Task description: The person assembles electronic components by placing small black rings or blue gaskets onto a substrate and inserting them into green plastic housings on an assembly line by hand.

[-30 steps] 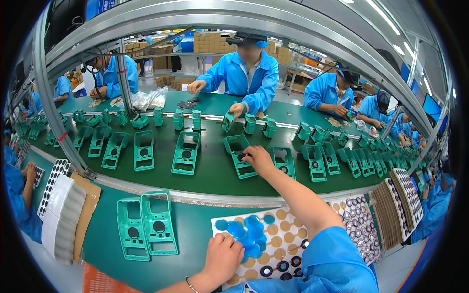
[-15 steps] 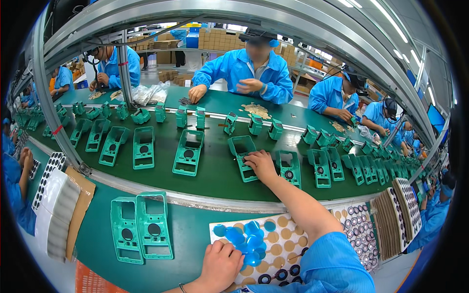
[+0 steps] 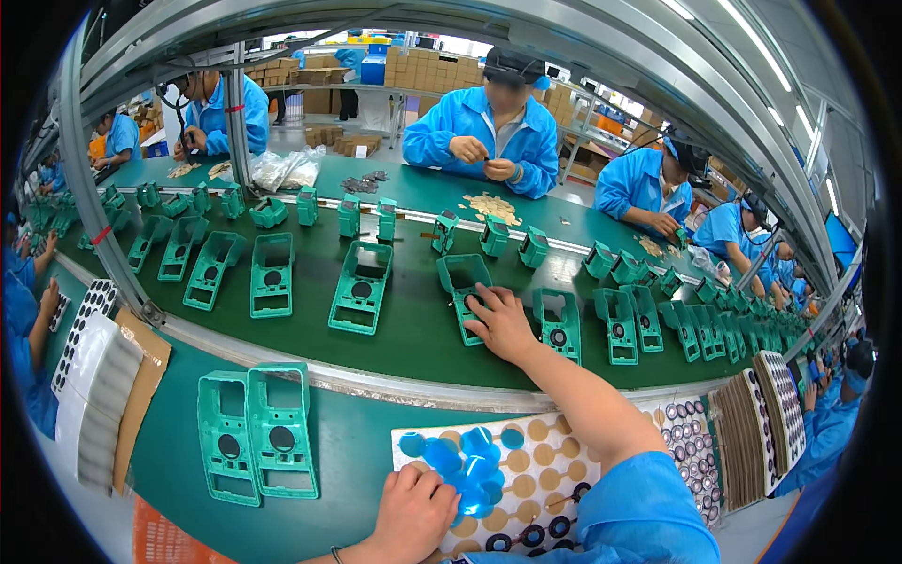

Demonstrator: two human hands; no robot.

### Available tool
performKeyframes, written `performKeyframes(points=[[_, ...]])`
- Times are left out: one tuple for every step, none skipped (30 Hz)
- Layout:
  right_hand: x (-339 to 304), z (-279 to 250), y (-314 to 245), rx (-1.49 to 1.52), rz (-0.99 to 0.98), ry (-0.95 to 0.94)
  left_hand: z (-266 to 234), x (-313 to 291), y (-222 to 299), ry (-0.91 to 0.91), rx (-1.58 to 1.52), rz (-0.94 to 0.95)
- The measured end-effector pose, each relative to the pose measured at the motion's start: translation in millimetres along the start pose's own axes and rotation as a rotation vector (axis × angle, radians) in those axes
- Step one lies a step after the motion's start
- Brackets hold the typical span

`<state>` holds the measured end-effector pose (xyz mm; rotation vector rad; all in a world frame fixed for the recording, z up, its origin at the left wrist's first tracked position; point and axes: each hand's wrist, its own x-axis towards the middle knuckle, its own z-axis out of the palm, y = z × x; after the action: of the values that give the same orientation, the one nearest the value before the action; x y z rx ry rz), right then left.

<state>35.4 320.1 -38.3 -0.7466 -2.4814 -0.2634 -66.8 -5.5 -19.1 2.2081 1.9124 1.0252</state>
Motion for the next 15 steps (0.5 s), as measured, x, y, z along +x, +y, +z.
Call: performKeyframes(points=[[0.8, -4.5, 0.0, -0.017, -0.02, -0.04, -1.1, -0.8, 0.8, -0.014, 0.024, 0.01], [0.8, -7.5, -0.6, -0.035, -0.041, -0.08, -2.9, -1.3, 2.0, -0.015, 0.026, 0.011], [-0.7, -8.6, -1.6, -0.034, -0.041, -0.076, -5.2, -1.8, 3.5, -0.002, 0.021, 0.006], [-3.7, -7.8, 1.1, -0.033, -0.033, -0.084, -5.2, -0.1, 3.8, 0.009, 0.01, 0.005], [-5.9, -7.8, 3.3, -0.032, -0.026, -0.088, -4.8, 1.1, 4.0, 0.009, 0.01, 0.012], [-6.6, -8.6, 5.2, -0.037, -0.024, -0.082, -4.0, 2.3, 4.1, 0.013, 0.006, 0.017], [-6.6, -9.0, 5.7, -0.054, -0.022, -0.107, -4.3, 2.7, 3.7, 0.016, 0.004, 0.025], [-6.6, -9.7, 6.3, -0.072, -0.022, -0.13, -4.7, 2.5, 3.6, 0.019, 0.009, 0.036], [-8.8, -9.4, 8.0, -0.078, -0.019, -0.118, -4.7, 1.4, 3.6, 0.0, 0.012, 0.021], [-9.8, -6.7, 9.1, -0.059, -0.037, -0.131, -5.3, 0.4, 1.6, -0.015, 0.018, 0.005], [-10.2, -6.1, 10.6, -0.043, -0.056, -0.144, -4.5, 0.1, 0.5, -0.004, 0.028, 0.014], [-11.2, -5.4, 12.3, -0.01, -0.071, -0.104, -3.0, -0.4, -0.2, -0.021, 0.043, 0.002], [-12.7, -6.3, 15.1, -0.015, -0.073, -0.099, -0.8, -2.2, 1.4, -0.042, 0.051, -0.015], [-13.6, -6.4, 18.3, 0.057, -0.042, -0.093, 0.5, -3.4, 2.2, -0.038, 0.051, -0.012], [-14.7, -6.1, 22.3, 0.129, -0.009, -0.088, 1.9, -4.3, 2.7, -0.033, 0.049, -0.008]])
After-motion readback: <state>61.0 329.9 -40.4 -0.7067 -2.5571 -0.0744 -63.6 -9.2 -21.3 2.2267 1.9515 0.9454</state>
